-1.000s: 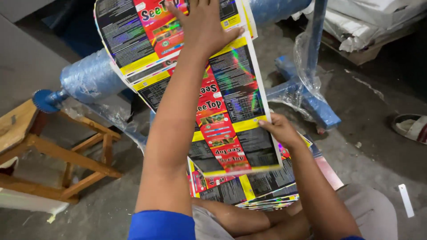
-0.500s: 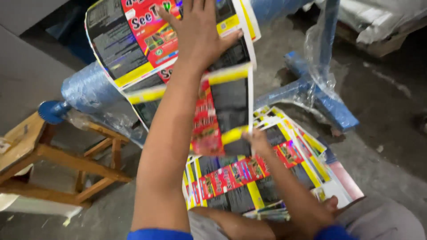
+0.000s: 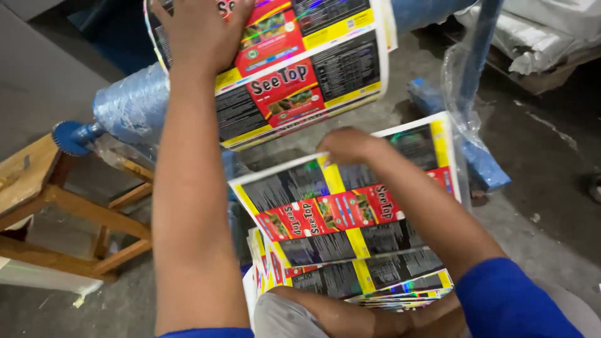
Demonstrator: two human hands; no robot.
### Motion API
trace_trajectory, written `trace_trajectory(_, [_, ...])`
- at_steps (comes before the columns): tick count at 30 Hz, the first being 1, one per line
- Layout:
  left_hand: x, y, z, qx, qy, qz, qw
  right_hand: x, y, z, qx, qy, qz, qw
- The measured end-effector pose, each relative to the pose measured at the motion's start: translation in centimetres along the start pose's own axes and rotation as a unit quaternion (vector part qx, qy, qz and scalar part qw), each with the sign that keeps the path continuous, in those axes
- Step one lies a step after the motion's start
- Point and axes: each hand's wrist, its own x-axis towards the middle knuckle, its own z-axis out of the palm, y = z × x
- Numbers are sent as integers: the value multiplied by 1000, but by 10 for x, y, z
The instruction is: Taking printed holographic labels off a large roll and organizing them into stacks on the floor.
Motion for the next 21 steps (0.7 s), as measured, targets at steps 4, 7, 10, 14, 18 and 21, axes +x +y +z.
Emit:
trace_trajectory(4, [-13,4,1,16,-9,-33,999,55,20,92,-86,-101,-22,991])
trace_trajectory(7, [-17,12,-2,8,16,-6,1000,47,37,124,95,89,-16,991])
trace_trajectory(10, [-24,18,-3,12,28,-8,1000,6,25,83,458,439,-45,772])
trace_trajectory(14, [-42,33,-7,54,18,-31,998,-49,-8,-19,735,549,-80,390])
trace_trajectory(18, [-67,59,-18,51,-11,-85,995,-52,-8,-40,792,498,-100,339])
trace_trajectory(21, [-85,77,-17,78,-33,-94,992,-52,-3,-38,816,492,-55,298])
